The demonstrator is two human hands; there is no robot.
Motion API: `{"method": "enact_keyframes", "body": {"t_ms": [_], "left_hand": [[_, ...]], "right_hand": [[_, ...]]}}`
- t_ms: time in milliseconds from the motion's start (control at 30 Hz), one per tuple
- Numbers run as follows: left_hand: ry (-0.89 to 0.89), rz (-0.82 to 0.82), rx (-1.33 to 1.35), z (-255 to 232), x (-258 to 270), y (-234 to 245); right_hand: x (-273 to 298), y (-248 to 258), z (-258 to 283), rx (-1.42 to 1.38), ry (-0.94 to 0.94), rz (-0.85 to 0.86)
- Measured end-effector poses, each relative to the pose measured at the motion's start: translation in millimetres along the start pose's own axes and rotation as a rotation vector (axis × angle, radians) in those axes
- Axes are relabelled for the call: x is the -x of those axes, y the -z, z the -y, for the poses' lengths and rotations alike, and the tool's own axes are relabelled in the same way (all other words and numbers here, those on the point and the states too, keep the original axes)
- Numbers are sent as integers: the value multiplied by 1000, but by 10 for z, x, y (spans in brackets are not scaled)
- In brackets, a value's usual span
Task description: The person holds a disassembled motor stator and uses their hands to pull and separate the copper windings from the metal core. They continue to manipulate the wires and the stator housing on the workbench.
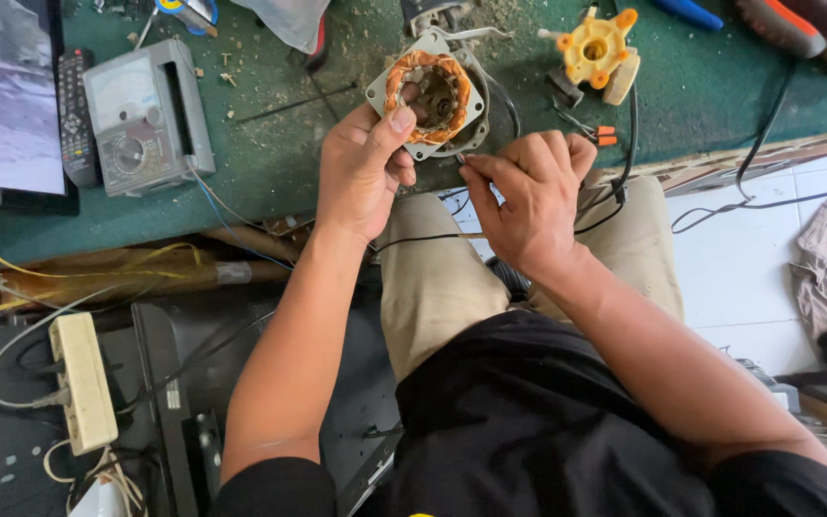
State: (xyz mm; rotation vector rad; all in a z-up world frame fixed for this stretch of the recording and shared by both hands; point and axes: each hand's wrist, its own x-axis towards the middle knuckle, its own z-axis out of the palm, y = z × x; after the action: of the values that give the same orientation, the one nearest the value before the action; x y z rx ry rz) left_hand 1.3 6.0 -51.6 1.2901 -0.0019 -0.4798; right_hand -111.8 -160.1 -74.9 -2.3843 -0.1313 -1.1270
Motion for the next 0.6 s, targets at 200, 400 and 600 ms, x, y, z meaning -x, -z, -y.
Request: {"method": "enact_keyframes", "body": {"t_ms": [200,400,600], "left_hand": [[26,-2,-31,-13,7,-9],[-9,-2,-40,2,-3,-3],[-49,-26,-8,90,-39,25]], "right_hand": [[55,-93,-28,49,85,-35],[42,-137,17,-8,-30,-4],[25,-70,-39,10,-51,84]]}}
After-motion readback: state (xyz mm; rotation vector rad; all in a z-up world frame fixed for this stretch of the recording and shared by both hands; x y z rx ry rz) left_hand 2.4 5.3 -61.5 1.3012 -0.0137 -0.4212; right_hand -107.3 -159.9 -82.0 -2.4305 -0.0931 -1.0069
